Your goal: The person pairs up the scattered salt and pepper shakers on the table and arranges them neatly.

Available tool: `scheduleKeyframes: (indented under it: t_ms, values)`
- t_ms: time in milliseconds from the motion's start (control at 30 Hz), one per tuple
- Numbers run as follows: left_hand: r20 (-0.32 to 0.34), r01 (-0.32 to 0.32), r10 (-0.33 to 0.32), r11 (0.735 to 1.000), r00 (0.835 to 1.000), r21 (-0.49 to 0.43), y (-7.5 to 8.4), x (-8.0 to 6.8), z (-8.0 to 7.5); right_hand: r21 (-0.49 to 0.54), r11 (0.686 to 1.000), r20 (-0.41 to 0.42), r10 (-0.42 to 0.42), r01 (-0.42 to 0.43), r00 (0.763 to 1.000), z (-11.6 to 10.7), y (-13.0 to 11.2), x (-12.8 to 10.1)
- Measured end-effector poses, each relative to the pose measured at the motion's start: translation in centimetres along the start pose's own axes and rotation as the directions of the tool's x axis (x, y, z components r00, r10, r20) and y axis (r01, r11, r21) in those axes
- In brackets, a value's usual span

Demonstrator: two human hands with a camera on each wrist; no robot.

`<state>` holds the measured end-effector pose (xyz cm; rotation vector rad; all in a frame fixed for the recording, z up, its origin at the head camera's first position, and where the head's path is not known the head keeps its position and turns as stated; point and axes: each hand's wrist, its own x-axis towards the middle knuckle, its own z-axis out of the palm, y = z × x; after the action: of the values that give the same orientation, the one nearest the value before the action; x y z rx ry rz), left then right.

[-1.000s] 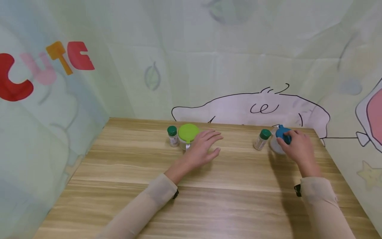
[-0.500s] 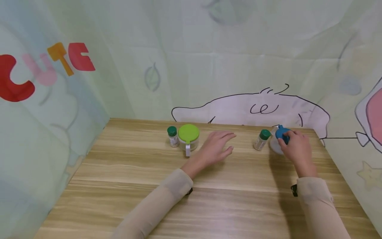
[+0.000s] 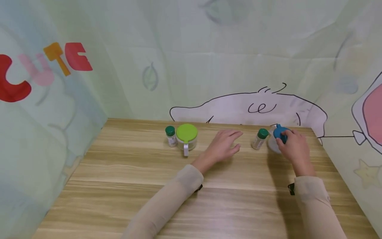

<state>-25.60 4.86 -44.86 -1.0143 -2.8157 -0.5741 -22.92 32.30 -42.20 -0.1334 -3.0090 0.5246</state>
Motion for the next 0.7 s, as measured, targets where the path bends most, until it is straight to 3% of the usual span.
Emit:
scheduleKeyframes:
  t_ms: [333,700]
  values:
    - [0.019,0.006,-0.006,1.0,1.0,0.028,0.7,1.0,0.3,-0.01,1.0,0.028,-0.006,0.006,1.0,0.0,-0.3,0.1]
    - [0.008,-0.08,0.079,0.987,0.997,0.136,2.4,3.2,0.8,-0.005,1.0,0.036,0.012,-0.012,0.999,-0.2,-0.3,-0.1]
